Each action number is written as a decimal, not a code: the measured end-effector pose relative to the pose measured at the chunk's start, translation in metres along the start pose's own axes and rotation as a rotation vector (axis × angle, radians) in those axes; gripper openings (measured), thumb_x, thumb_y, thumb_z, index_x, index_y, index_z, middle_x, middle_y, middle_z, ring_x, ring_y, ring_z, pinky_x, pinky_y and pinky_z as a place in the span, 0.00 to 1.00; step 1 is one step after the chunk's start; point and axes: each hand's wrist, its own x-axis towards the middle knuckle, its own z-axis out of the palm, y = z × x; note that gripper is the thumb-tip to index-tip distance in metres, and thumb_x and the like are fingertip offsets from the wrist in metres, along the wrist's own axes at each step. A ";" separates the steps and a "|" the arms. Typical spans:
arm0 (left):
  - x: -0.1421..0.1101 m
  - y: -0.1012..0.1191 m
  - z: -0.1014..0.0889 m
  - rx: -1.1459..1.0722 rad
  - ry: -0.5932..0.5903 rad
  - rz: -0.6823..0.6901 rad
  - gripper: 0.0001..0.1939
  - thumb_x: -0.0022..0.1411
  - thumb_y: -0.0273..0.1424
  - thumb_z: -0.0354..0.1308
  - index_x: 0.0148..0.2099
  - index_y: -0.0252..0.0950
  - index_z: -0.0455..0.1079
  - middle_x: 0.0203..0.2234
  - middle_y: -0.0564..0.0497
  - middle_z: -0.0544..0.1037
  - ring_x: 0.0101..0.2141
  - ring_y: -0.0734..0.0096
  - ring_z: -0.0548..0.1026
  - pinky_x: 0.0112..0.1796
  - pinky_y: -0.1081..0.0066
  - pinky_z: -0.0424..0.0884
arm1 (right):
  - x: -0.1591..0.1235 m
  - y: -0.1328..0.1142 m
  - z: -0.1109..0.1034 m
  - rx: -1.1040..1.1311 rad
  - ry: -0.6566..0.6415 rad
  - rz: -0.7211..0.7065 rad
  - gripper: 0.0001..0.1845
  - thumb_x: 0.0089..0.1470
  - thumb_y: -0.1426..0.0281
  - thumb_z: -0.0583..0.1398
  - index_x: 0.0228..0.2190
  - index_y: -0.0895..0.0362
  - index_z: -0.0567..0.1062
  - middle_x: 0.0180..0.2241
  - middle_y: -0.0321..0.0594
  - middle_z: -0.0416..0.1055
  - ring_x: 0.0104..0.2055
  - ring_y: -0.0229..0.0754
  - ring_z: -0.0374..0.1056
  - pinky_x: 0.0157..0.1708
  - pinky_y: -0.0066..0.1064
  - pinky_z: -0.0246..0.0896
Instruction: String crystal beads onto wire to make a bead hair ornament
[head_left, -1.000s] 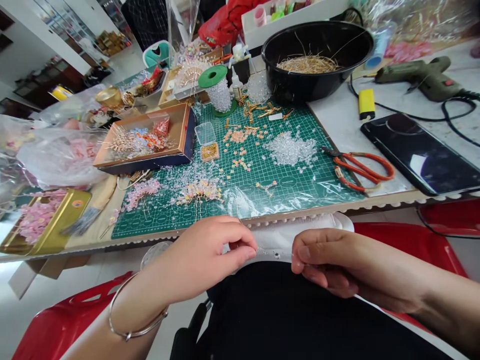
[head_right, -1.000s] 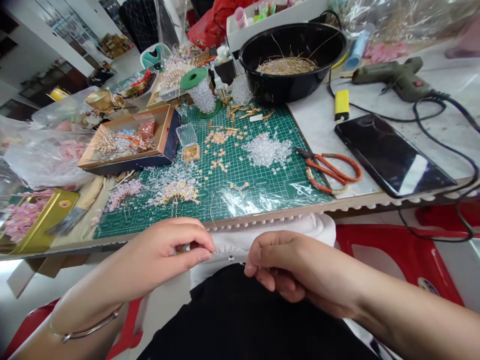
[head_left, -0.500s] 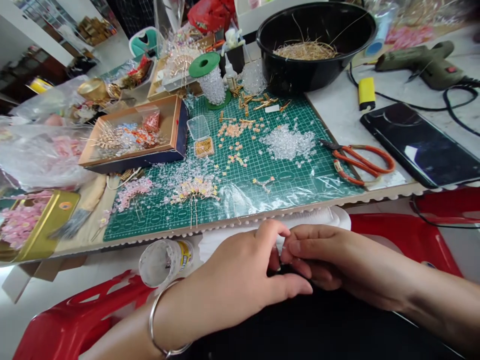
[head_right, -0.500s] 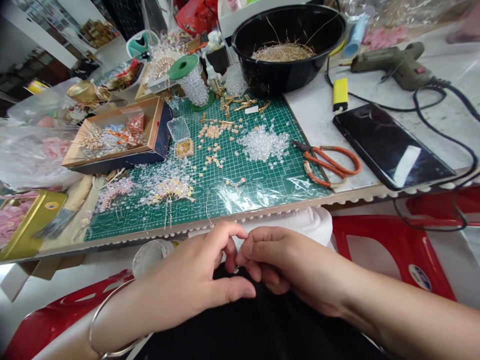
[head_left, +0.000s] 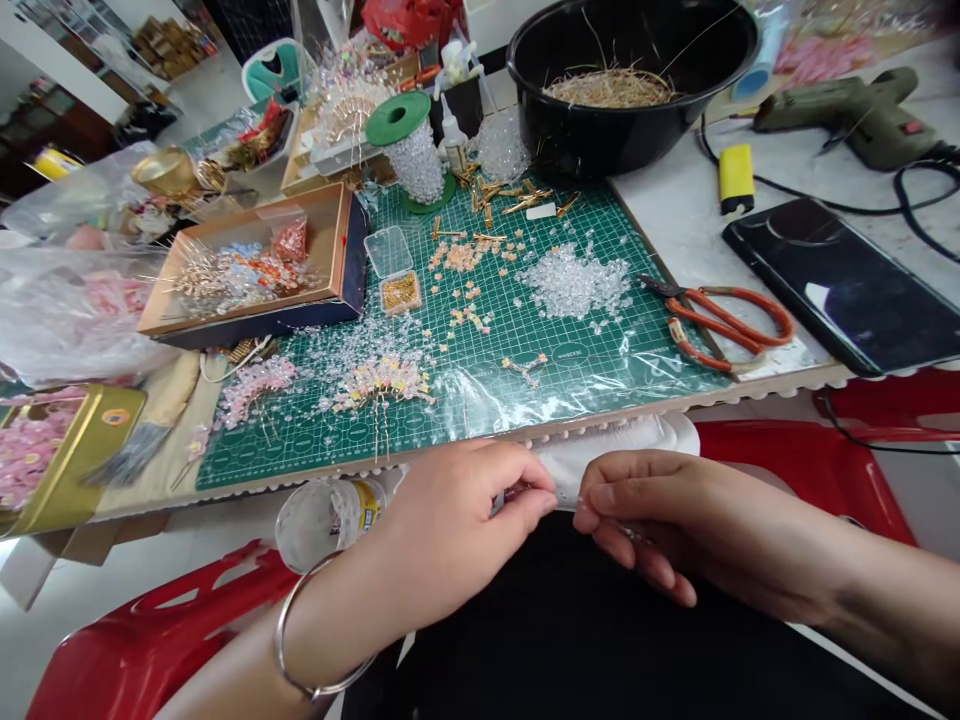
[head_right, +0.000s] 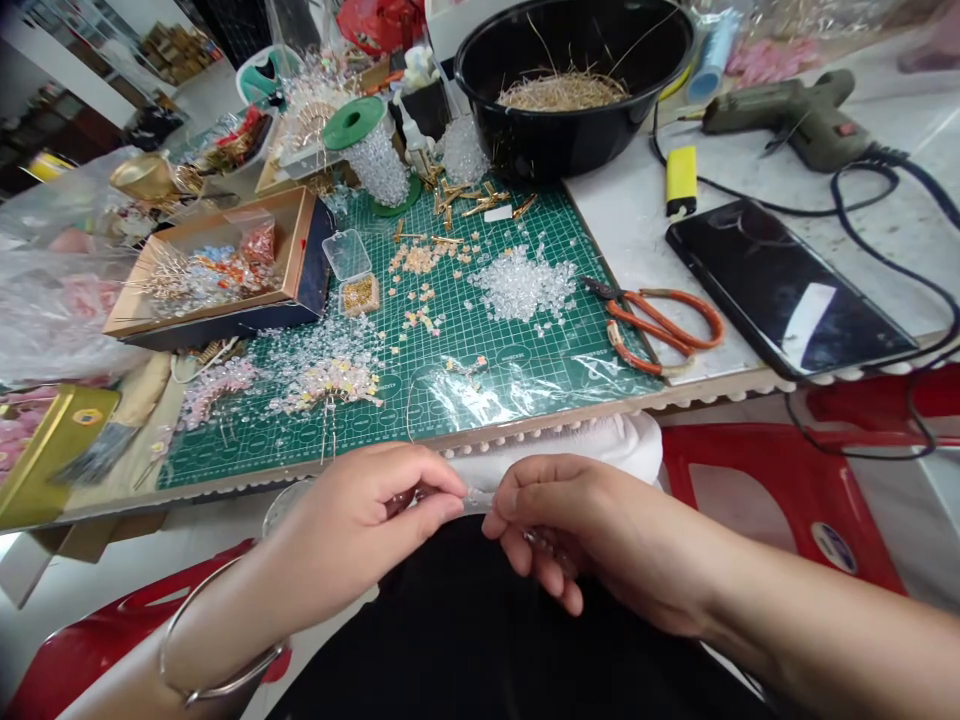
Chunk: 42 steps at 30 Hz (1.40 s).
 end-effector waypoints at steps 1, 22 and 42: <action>0.000 -0.001 -0.002 0.020 0.015 0.016 0.07 0.67 0.30 0.57 0.37 0.42 0.75 0.31 0.59 0.79 0.34 0.76 0.75 0.36 0.73 0.65 | 0.000 0.000 -0.002 0.014 -0.009 0.009 0.14 0.53 0.61 0.63 0.31 0.60 0.77 0.23 0.36 0.69 0.19 0.30 0.60 0.17 0.21 0.51; -0.005 0.003 -0.011 -0.067 -0.090 -0.055 0.06 0.66 0.31 0.54 0.36 0.41 0.71 0.30 0.58 0.77 0.31 0.75 0.73 0.33 0.73 0.65 | -0.009 -0.001 -0.007 -0.051 0.050 -0.029 0.20 0.46 0.54 0.69 0.32 0.58 0.77 0.30 0.37 0.64 0.26 0.33 0.50 0.25 0.27 0.42; -0.006 0.008 0.008 -0.054 0.099 0.101 0.06 0.66 0.29 0.54 0.38 0.38 0.72 0.26 0.57 0.73 0.27 0.79 0.70 0.31 0.75 0.65 | -0.015 0.001 -0.007 -0.159 0.041 -0.121 0.16 0.56 0.55 0.63 0.32 0.56 0.76 0.28 0.34 0.63 0.26 0.33 0.54 0.26 0.27 0.45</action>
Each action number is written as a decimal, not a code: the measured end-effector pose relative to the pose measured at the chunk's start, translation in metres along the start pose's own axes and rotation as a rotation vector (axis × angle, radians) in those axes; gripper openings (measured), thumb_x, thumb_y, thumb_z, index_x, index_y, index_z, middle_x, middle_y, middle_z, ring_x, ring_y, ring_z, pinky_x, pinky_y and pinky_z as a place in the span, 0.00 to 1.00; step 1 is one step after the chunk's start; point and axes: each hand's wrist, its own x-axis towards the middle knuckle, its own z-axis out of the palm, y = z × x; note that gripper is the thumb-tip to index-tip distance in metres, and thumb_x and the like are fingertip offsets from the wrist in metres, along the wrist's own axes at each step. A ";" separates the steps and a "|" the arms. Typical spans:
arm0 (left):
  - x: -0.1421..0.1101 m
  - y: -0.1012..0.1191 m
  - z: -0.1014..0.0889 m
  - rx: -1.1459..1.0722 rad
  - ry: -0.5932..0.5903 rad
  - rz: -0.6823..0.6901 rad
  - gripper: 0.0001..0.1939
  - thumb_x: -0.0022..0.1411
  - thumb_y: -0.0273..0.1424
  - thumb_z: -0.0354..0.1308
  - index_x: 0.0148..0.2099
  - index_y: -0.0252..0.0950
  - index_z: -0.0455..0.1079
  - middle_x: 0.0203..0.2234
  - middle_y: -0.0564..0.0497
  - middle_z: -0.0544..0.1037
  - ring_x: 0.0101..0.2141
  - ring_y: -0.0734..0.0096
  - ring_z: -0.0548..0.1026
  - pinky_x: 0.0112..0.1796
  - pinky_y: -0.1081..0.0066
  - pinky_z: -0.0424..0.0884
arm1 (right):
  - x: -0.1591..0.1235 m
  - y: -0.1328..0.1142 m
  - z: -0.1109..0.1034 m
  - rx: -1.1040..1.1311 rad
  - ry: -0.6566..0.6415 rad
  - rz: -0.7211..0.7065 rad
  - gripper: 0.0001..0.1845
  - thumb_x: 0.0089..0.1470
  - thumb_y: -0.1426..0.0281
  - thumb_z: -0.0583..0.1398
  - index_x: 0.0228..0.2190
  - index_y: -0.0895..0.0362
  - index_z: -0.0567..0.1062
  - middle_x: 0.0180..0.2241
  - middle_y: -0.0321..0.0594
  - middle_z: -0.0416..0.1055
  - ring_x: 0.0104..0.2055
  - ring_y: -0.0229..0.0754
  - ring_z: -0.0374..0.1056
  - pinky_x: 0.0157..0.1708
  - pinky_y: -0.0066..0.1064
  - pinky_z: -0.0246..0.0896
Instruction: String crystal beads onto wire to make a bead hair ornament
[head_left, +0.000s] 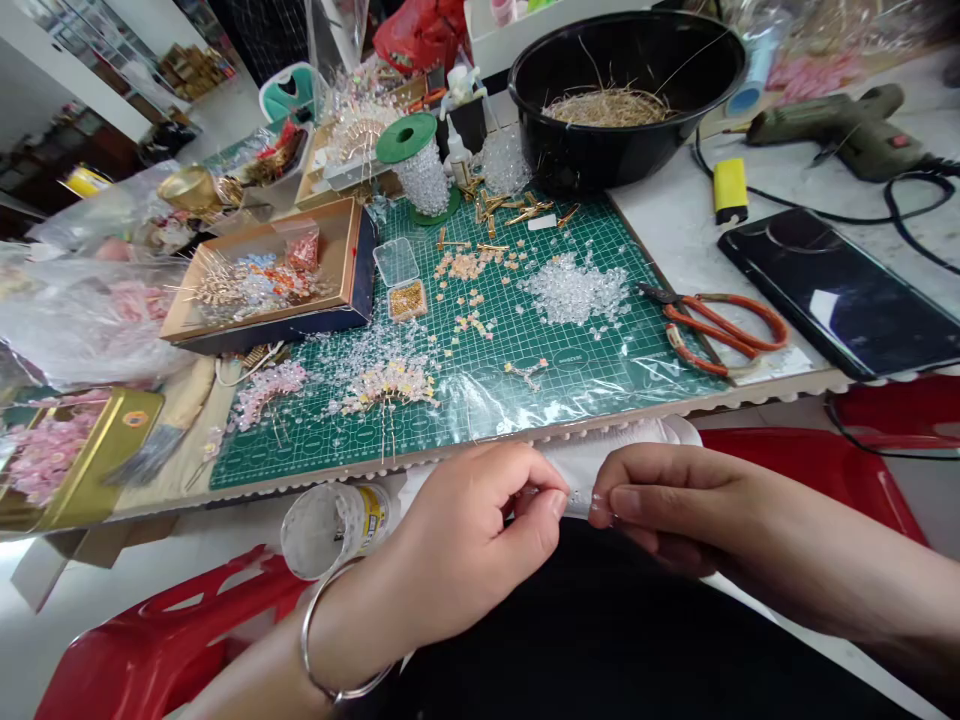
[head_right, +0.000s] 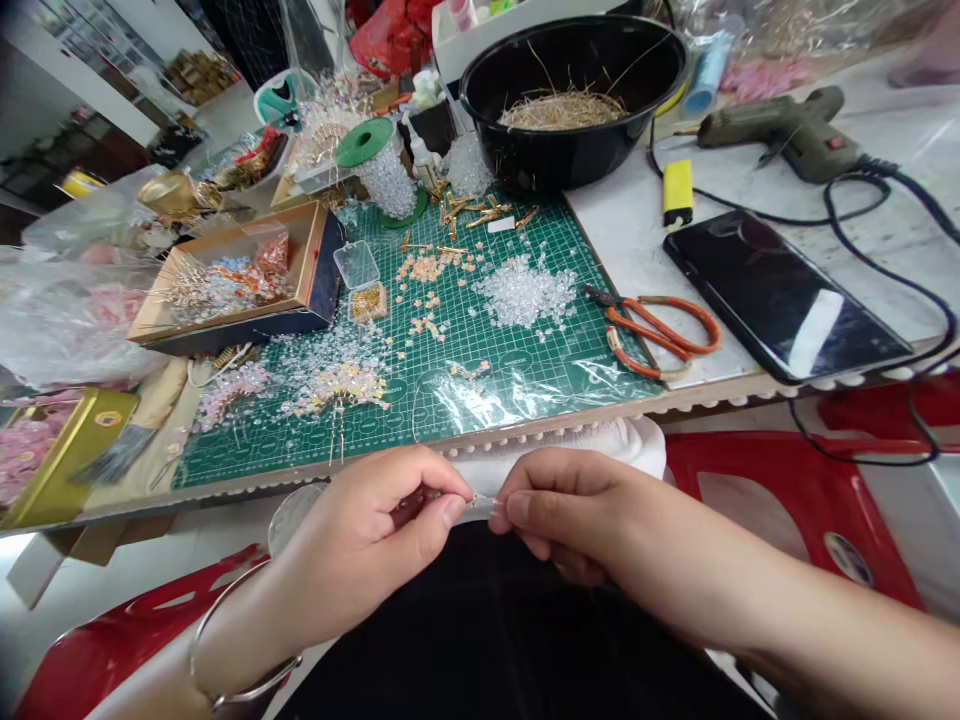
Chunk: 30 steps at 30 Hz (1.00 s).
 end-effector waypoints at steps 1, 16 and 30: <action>-0.001 0.000 0.001 0.007 0.019 0.027 0.06 0.66 0.28 0.54 0.38 0.38 0.72 0.26 0.57 0.74 0.27 0.79 0.70 0.32 0.76 0.65 | 0.000 -0.001 0.001 0.021 -0.003 -0.006 0.16 0.55 0.55 0.64 0.32 0.56 0.77 0.27 0.35 0.63 0.26 0.33 0.54 0.25 0.27 0.45; -0.001 -0.007 0.012 0.342 0.140 0.456 0.08 0.66 0.25 0.53 0.33 0.32 0.71 0.25 0.51 0.73 0.27 0.72 0.70 0.30 0.70 0.64 | -0.008 -0.009 0.016 -1.000 0.388 -0.945 0.16 0.62 0.74 0.51 0.50 0.53 0.70 0.47 0.44 0.75 0.49 0.47 0.72 0.48 0.39 0.69; 0.020 0.006 0.013 -0.380 -0.116 -0.174 0.06 0.62 0.31 0.58 0.33 0.35 0.68 0.24 0.57 0.69 0.25 0.78 0.65 0.28 0.76 0.61 | 0.001 0.021 0.006 -1.193 0.444 -1.042 0.05 0.64 0.76 0.52 0.37 0.56 0.66 0.27 0.37 0.70 0.24 0.37 0.67 0.23 0.28 0.62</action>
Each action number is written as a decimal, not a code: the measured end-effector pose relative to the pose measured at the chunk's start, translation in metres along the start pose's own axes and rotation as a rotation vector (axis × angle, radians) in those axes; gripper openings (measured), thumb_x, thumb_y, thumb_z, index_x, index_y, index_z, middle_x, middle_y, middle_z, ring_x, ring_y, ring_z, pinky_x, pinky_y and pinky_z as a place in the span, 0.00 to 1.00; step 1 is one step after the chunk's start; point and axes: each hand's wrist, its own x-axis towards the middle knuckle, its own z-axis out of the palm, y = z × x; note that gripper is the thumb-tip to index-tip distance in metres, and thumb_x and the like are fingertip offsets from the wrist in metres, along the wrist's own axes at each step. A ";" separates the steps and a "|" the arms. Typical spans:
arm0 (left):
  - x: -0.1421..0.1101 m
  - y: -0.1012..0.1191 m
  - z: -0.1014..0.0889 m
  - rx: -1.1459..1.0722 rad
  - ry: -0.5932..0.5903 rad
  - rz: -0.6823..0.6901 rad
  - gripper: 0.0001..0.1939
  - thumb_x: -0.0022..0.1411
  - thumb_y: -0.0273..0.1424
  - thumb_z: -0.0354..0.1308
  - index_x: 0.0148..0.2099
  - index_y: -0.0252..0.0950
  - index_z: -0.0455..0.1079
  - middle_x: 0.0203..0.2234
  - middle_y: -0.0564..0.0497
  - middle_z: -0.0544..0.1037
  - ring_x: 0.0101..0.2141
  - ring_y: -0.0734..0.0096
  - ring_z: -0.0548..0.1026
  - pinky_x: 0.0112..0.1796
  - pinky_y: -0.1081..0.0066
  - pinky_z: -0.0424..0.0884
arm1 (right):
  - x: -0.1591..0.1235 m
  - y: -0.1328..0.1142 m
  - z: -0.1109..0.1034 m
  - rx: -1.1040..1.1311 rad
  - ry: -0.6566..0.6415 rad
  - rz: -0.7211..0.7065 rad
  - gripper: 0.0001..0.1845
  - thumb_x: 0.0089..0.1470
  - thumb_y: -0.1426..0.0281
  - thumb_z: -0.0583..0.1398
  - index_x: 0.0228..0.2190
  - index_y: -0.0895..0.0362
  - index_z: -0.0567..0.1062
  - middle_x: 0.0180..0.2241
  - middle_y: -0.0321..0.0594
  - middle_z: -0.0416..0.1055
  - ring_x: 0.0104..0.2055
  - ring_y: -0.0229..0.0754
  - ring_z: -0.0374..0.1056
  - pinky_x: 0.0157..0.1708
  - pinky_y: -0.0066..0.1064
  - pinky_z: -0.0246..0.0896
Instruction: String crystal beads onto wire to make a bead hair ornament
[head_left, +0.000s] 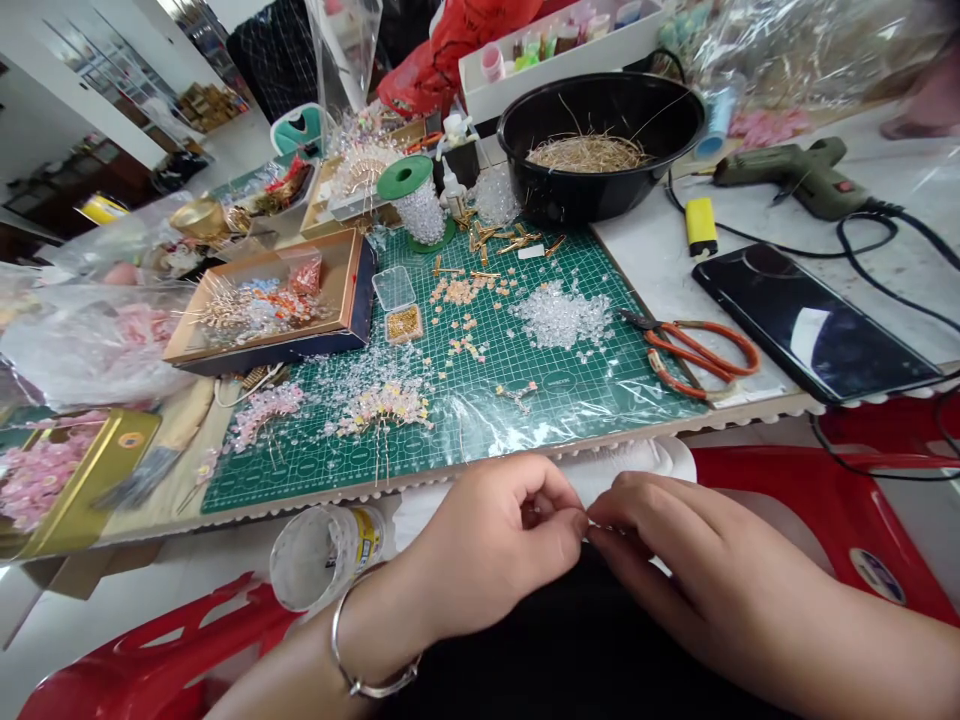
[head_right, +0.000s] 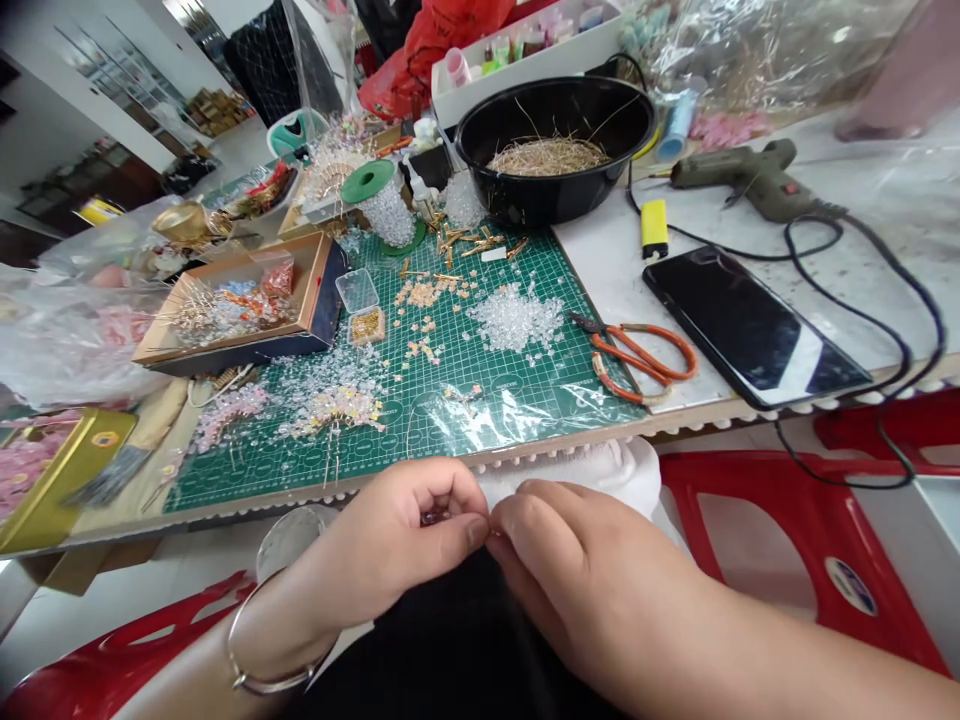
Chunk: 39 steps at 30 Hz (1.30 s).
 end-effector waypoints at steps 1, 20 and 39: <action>0.002 0.001 -0.002 -0.110 -0.055 -0.074 0.08 0.62 0.33 0.60 0.33 0.35 0.69 0.23 0.57 0.69 0.25 0.78 0.64 0.28 0.76 0.60 | -0.001 0.002 0.000 -0.035 0.019 -0.056 0.04 0.64 0.76 0.52 0.37 0.57 0.66 0.27 0.37 0.71 0.24 0.37 0.67 0.23 0.28 0.60; -0.007 -0.003 -0.013 -0.116 0.032 0.015 0.11 0.71 0.32 0.49 0.49 0.39 0.72 0.38 0.51 0.80 0.39 0.70 0.77 0.41 0.71 0.72 | 0.010 0.011 -0.001 0.453 -0.065 0.441 0.10 0.62 0.69 0.55 0.27 0.53 0.67 0.23 0.32 0.63 0.25 0.36 0.61 0.24 0.25 0.60; -0.002 -0.006 0.002 0.337 0.161 0.226 0.04 0.56 0.25 0.56 0.30 0.37 0.64 0.21 0.58 0.67 0.24 0.78 0.63 0.26 0.74 0.58 | 0.008 -0.002 0.001 0.706 -0.154 0.504 0.12 0.64 0.65 0.55 0.29 0.53 0.70 0.24 0.32 0.70 0.25 0.35 0.67 0.24 0.24 0.61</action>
